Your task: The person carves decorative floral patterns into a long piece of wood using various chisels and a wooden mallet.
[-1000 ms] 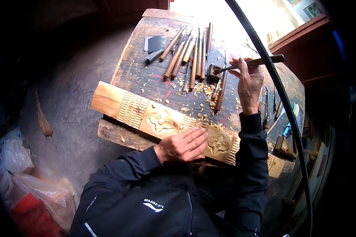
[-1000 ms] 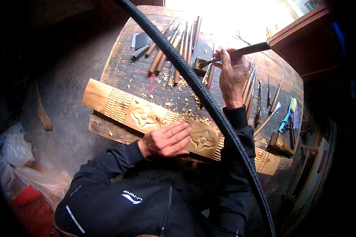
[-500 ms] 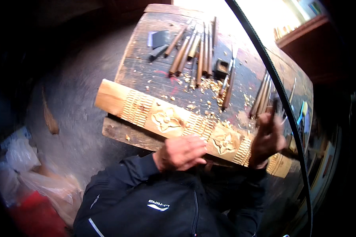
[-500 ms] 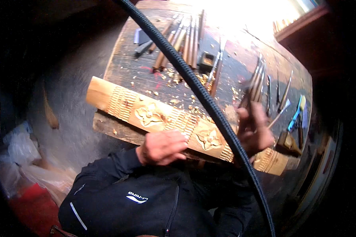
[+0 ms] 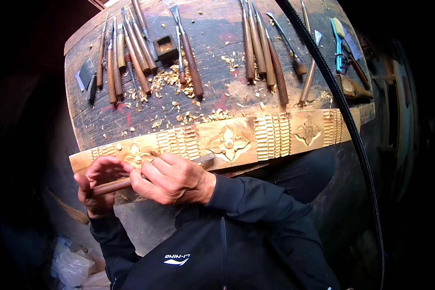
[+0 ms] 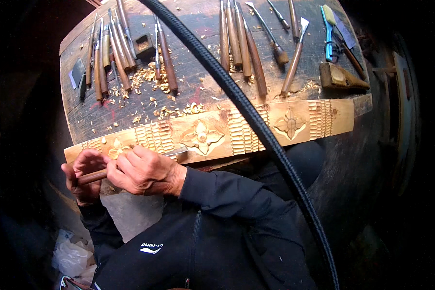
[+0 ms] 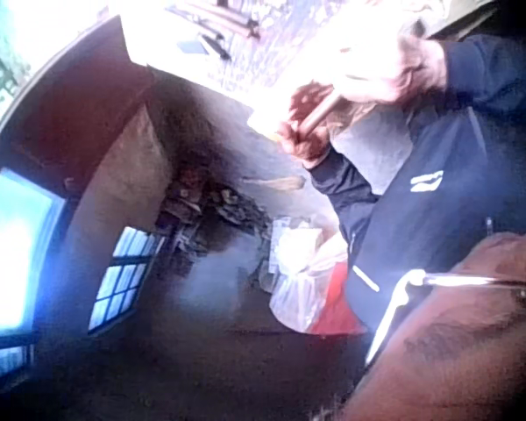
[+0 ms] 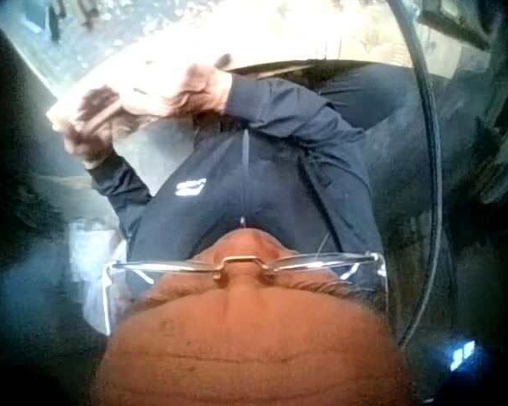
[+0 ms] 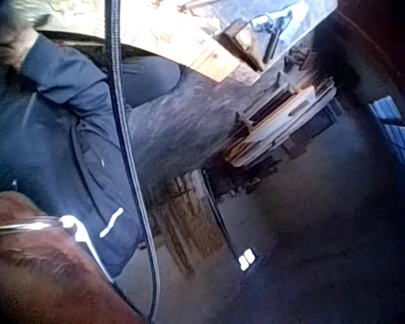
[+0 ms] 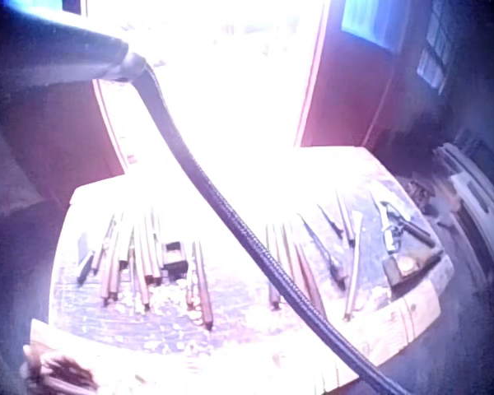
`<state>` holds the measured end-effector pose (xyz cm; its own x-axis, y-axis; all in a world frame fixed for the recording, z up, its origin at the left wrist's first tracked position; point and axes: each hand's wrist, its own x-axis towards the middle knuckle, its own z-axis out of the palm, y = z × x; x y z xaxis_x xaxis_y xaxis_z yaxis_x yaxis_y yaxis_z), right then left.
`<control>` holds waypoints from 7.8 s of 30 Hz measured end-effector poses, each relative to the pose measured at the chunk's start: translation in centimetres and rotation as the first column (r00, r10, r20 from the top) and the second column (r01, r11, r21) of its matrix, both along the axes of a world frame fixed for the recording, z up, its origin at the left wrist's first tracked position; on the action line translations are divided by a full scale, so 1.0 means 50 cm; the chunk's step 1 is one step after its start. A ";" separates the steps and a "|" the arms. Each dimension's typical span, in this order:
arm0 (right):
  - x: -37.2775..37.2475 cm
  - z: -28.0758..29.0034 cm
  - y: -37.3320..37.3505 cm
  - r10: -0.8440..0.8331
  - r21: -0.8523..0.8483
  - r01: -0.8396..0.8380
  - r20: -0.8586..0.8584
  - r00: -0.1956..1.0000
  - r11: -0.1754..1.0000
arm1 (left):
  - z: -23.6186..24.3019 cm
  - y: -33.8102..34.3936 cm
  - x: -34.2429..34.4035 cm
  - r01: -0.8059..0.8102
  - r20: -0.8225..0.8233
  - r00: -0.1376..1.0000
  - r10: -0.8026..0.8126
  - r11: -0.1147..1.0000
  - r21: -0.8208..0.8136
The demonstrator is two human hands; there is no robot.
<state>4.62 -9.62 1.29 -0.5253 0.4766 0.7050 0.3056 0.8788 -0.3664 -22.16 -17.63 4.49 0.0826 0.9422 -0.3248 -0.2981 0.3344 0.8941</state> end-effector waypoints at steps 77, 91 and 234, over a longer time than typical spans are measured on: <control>-0.005 -0.043 0.015 -0.064 -0.236 0.063 0.001 0.998 0.970 | -0.003 0.157 -0.027 0.051 -0.185 0.983 -0.010 0.975 0.216; -0.023 -0.045 0.014 -0.054 -0.243 0.046 -0.028 0.998 0.969 | 0.008 0.133 -0.070 -0.055 -0.046 0.996 0.072 0.951 0.303; -0.008 -0.036 0.023 -0.109 -0.254 0.065 -0.162 0.981 0.965 | 0.077 0.199 -0.011 0.238 -0.315 0.942 -0.113 0.889 0.392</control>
